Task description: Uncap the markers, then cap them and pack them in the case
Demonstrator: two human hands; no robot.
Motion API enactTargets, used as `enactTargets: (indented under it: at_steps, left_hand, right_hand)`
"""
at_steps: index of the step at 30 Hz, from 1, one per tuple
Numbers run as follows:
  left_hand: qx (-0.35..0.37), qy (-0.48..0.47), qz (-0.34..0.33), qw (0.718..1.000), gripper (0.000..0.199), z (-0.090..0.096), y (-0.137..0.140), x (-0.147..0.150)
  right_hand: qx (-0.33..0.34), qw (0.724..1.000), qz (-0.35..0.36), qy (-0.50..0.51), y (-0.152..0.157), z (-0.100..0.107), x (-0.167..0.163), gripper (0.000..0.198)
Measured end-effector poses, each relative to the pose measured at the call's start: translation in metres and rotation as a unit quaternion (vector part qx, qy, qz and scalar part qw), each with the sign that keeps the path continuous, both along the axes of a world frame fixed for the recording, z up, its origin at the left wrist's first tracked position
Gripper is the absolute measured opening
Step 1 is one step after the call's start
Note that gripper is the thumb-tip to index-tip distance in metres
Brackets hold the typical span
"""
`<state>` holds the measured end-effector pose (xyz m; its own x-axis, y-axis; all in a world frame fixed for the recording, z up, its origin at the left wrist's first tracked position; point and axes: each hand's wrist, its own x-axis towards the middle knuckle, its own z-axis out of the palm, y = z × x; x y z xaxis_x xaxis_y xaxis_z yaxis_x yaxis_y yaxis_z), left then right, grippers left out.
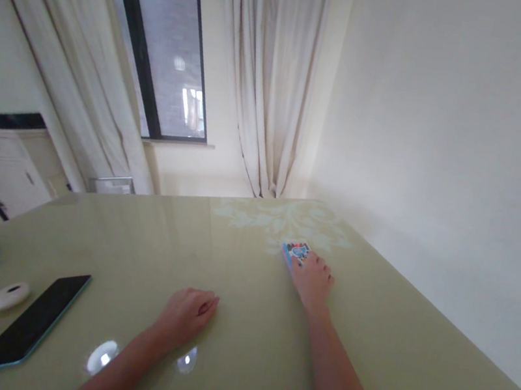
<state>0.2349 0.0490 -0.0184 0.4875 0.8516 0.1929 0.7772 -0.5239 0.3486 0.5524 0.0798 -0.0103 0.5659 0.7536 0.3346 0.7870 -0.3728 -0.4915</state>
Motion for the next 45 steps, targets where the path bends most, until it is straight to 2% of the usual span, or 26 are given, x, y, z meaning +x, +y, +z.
enactTargets:
  at_steps: [3, 6, 7, 10, 15, 17, 19, 21, 23, 26, 29, 32, 38, 41, 45]
  left_hand:
    - [0.017, -0.019, 0.034, 0.999, 0.032, 0.002, -0.003, 0.003]
    - [0.048, -0.09, 0.068, 0.992, 0.033, 0.005, -0.005, 0.001]
    - [0.061, -0.11, 0.08, 0.989, 0.037, 0.006, -0.005, 0.0]
    - [0.077, -0.112, 0.12, 0.983, 0.053, 0.006, -0.004, -0.005]
    - [0.04, -0.066, 0.138, 0.987, 0.074, -0.003, -0.005, -0.004]
    - [0.04, -0.062, 0.137, 0.988, 0.081, -0.006, -0.006, -0.001]
    - [0.044, -0.071, 0.129, 0.988, 0.076, -0.008, -0.006, 0.002]
    - [0.048, -0.103, 0.124, 0.986, 0.068, -0.005, -0.005, 0.002]
    - [0.038, -0.165, 0.108, 0.98, 0.062, 0.001, -0.003, -0.002]
    - [-0.02, -0.284, 0.031, 0.958, 0.053, 0.014, -0.003, -0.008]
    - [-0.06, -0.35, -0.025, 0.935, 0.047, 0.021, -0.006, -0.009]
    - [-0.05, -0.357, -0.02, 0.933, 0.048, 0.021, -0.008, -0.008]
    - [-0.014, -0.328, 0.003, 0.945, 0.044, 0.02, -0.005, -0.009]
    - [-0.005, -0.319, 0.009, 0.948, 0.041, 0.021, -0.005, -0.01]
    - [0.03, -0.303, -0.01, 0.952, 0.04, 0.02, -0.005, -0.012]
  right_hand:
    - [0.001, 0.998, 0.068, 0.002, 0.002, -0.004, -0.029, 0.045]
    - [0.009, 0.964, 0.258, 0.064, -0.001, -0.004, -0.067, 0.045]
    - [0.008, 0.951, 0.291, 0.104, -0.003, -0.003, -0.079, 0.045]
    - [-0.004, 0.938, 0.313, 0.15, -0.01, 0.001, -0.102, 0.041]
    - [-0.02, 0.921, 0.346, 0.18, -0.019, 0.006, -0.115, 0.033]
    - [-0.02, 0.895, 0.39, 0.218, -0.021, 0.007, -0.119, 0.033]
    - [-0.016, 0.864, 0.429, 0.262, -0.022, 0.005, -0.123, 0.034]
    - [-0.01, 0.849, 0.433, 0.304, -0.021, 0.003, -0.125, 0.036]
    - [-0.011, 0.848, 0.406, 0.342, -0.019, 0.0, -0.125, 0.039]
    - [-0.025, 0.844, 0.352, 0.404, -0.015, -0.003, -0.121, 0.045]
    - [-0.019, 0.82, 0.335, 0.464, -0.013, -0.003, -0.116, 0.056]
    - [-0.01, 0.806, 0.346, 0.48, -0.013, -0.001, -0.115, 0.067]
    - [0.028, 0.843, 0.36, 0.399, -0.014, 0.003, -0.114, 0.059]
    - [0.043, 0.843, 0.377, 0.382, -0.015, 0.005, -0.114, 0.054]
    - [0.052, 0.84, 0.388, 0.376, -0.016, 0.006, -0.114, 0.057]
